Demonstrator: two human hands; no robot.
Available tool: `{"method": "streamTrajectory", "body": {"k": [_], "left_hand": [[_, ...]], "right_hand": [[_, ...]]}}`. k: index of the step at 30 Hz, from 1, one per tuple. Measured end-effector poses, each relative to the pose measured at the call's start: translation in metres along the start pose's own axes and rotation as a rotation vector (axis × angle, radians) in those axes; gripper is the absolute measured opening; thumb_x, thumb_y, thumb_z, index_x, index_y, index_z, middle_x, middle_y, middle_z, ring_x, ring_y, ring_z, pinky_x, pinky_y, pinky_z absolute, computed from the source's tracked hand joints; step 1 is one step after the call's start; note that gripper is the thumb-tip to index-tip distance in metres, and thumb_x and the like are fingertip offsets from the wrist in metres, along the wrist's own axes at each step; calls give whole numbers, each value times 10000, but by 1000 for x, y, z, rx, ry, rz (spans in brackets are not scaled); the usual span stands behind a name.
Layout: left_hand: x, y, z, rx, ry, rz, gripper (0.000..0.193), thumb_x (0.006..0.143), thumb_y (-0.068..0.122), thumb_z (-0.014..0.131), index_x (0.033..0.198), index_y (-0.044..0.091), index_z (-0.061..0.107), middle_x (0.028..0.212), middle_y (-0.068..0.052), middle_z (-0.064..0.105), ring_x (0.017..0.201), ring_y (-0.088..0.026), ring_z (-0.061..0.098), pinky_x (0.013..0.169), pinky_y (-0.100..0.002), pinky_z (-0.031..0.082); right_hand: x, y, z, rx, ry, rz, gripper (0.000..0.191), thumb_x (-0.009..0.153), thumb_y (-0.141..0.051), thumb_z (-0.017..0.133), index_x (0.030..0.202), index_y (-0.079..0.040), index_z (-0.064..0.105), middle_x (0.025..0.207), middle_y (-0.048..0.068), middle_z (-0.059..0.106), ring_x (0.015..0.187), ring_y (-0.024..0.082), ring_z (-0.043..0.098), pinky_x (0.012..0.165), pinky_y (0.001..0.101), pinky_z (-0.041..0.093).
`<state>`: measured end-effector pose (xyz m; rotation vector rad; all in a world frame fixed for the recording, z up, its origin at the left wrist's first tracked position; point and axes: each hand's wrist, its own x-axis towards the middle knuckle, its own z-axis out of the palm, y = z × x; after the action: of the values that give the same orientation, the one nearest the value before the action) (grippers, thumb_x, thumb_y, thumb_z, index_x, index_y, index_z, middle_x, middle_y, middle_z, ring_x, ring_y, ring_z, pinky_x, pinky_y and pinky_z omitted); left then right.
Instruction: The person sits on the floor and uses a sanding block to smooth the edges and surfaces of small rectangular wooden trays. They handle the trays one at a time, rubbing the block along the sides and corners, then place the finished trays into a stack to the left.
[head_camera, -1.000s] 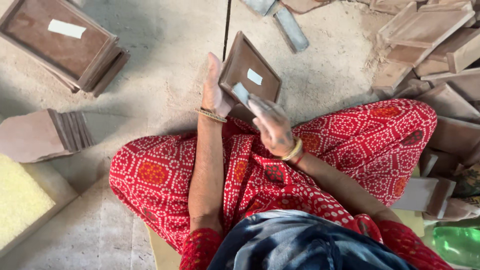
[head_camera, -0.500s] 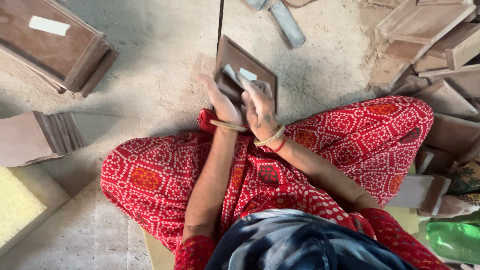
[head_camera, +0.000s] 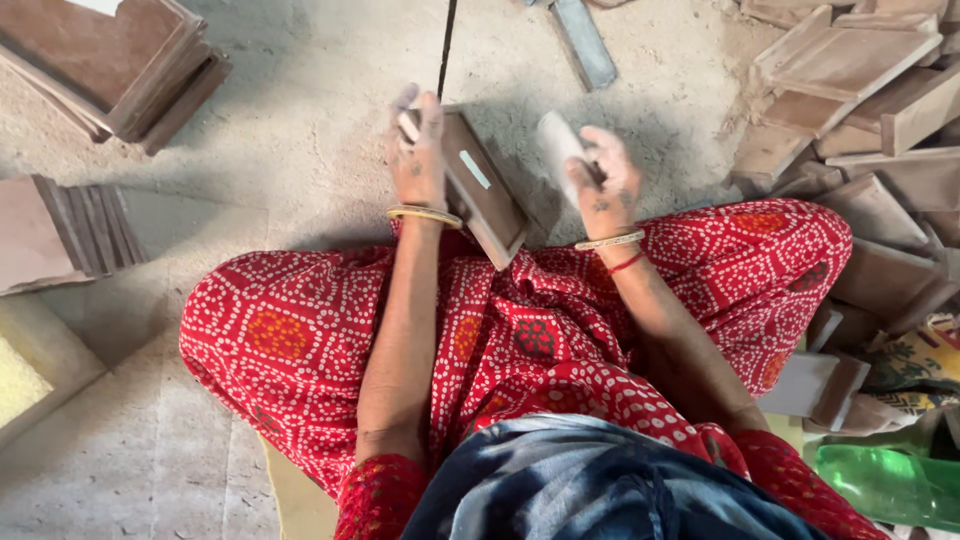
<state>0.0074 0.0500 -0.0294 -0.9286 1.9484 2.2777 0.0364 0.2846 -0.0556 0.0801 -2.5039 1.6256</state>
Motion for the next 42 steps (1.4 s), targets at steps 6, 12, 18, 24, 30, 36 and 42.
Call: {"method": "streamTrajectory", "body": {"k": [6, 12, 18, 24, 30, 36, 42], "left_hand": [[0, -17, 14, 154, 91, 354, 595, 1045, 628, 479, 1099, 56, 635, 924, -96, 644, 930, -232, 552, 912, -412, 471], [-1, -17, 14, 95, 98, 352, 562, 995, 576, 536, 1046, 26, 635, 866, -113, 644, 932, -242, 566, 891, -407, 464], [-7, -11, 9, 27, 100, 334, 515, 995, 526, 574, 1050, 20, 653, 935, -109, 627, 970, -242, 545, 914, -392, 439], [-9, -12, 10, 55, 78, 224, 509, 983, 542, 581, 1026, 39, 648, 854, -105, 611, 876, -209, 560, 839, -385, 483], [-4, -14, 7, -50, 81, 370, 581, 967, 596, 608, 1022, 18, 645, 912, -86, 649, 934, -196, 584, 882, -381, 479], [-5, -16, 10, 29, 86, 290, 540, 973, 581, 586, 1018, 47, 650, 862, -68, 590, 880, -174, 546, 808, -351, 484], [-8, -11, 11, 8, 91, 217, 515, 952, 559, 608, 1008, 48, 649, 819, -59, 607, 818, -154, 558, 773, -327, 484]], "right_hand": [[-19, 15, 31, -440, -273, -237, 292, 994, -238, 737, 1160, -6, 674, 967, 197, 724, 839, 325, 729, 737, 424, 588], [20, 21, 71, -527, -315, -306, 176, 958, -199, 634, 1080, -123, 735, 914, 172, 727, 689, 382, 679, 611, 463, 545], [47, 12, 74, -546, -467, -208, 225, 967, -196, 583, 1131, -139, 727, 886, 154, 729, 616, 337, 677, 543, 435, 547], [48, -1, 72, -613, -457, -259, 199, 946, -201, 606, 1078, -136, 741, 846, 148, 737, 641, 348, 675, 564, 459, 536], [63, 7, 86, -610, -472, -269, 161, 982, -185, 620, 1015, -142, 772, 796, 142, 727, 602, 317, 665, 548, 436, 544], [44, 52, 63, -668, -506, -194, 136, 954, -116, 648, 884, -68, 755, 801, 148, 729, 602, 234, 662, 515, 343, 535], [47, 78, 79, -711, -227, -618, 119, 1003, -131, 617, 995, -70, 719, 941, 111, 737, 775, 227, 696, 629, 333, 578]]}}
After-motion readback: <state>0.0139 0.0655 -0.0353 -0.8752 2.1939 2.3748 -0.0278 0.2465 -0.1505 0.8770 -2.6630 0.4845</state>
